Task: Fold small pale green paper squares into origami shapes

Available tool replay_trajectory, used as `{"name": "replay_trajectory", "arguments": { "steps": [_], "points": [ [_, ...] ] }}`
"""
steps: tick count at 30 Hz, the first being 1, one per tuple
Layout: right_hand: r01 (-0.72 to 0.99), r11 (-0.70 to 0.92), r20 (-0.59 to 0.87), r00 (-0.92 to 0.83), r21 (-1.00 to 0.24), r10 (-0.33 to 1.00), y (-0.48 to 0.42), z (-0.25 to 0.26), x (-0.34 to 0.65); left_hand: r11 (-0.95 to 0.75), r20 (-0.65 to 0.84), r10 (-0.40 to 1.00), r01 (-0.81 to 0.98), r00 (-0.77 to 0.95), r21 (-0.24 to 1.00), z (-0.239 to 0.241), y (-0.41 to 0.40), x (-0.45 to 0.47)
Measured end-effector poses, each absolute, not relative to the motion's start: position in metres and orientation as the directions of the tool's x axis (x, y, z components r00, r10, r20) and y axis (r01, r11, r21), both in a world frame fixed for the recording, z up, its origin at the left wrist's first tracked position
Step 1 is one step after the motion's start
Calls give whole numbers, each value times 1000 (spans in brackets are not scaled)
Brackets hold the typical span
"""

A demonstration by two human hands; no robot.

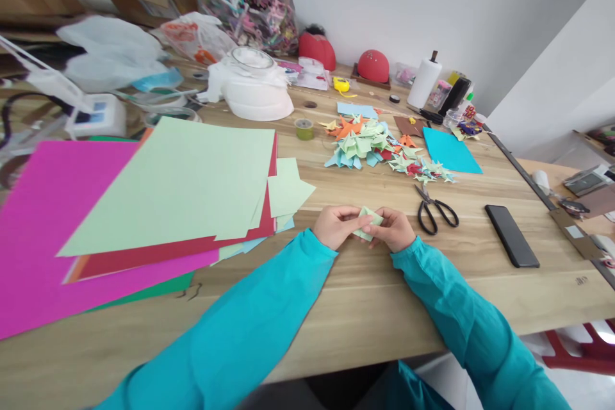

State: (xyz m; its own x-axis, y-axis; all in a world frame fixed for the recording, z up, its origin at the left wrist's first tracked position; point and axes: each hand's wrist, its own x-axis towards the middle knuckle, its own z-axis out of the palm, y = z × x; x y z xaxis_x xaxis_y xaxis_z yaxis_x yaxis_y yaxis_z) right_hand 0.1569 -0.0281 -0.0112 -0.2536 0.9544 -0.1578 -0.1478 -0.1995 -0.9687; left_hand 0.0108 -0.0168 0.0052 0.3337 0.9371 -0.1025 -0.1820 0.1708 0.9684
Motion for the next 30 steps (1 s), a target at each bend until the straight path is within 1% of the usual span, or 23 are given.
{"name": "replay_trajectory", "arguments": {
  "steps": [5, 7, 9, 13, 16, 19, 25, 30],
  "points": [
    [-133, -210, -178, -217, -969, 960, -31, -9, 153, 77, -49, 948, -75, 316, 994, 0, -12, 7],
    [-120, -221, -190, -228, -968, 955, -31, -8, 154, 16, -1, 946, -44, 323, 999, -1, -10, 6],
    [-125, -234, -196, -261, -964, 945, -30, -8, 156, -20, 37, 938, -52, 344, 998, 0, -10, 6],
    [-198, -249, -189, -276, -948, 942, -27, -12, 160, 30, 29, 924, -147, 382, 989, 3, -12, 7],
    [-230, -254, -191, -264, -940, 945, -25, -14, 161, 49, 24, 932, -194, 361, 980, 2, -14, 8],
    [-217, -262, -201, -264, -941, 943, -26, -13, 161, 30, 24, 944, -157, 330, 987, 1, -13, 8],
    [-180, -251, -195, -278, -951, 941, -25, -12, 162, -61, 73, 956, -48, 283, 997, 0, -10, 7],
    [-154, -220, -174, -267, -963, 948, -25, -15, 160, -48, 54, 962, -29, 267, 998, -3, -11, 10]
  ]
}}
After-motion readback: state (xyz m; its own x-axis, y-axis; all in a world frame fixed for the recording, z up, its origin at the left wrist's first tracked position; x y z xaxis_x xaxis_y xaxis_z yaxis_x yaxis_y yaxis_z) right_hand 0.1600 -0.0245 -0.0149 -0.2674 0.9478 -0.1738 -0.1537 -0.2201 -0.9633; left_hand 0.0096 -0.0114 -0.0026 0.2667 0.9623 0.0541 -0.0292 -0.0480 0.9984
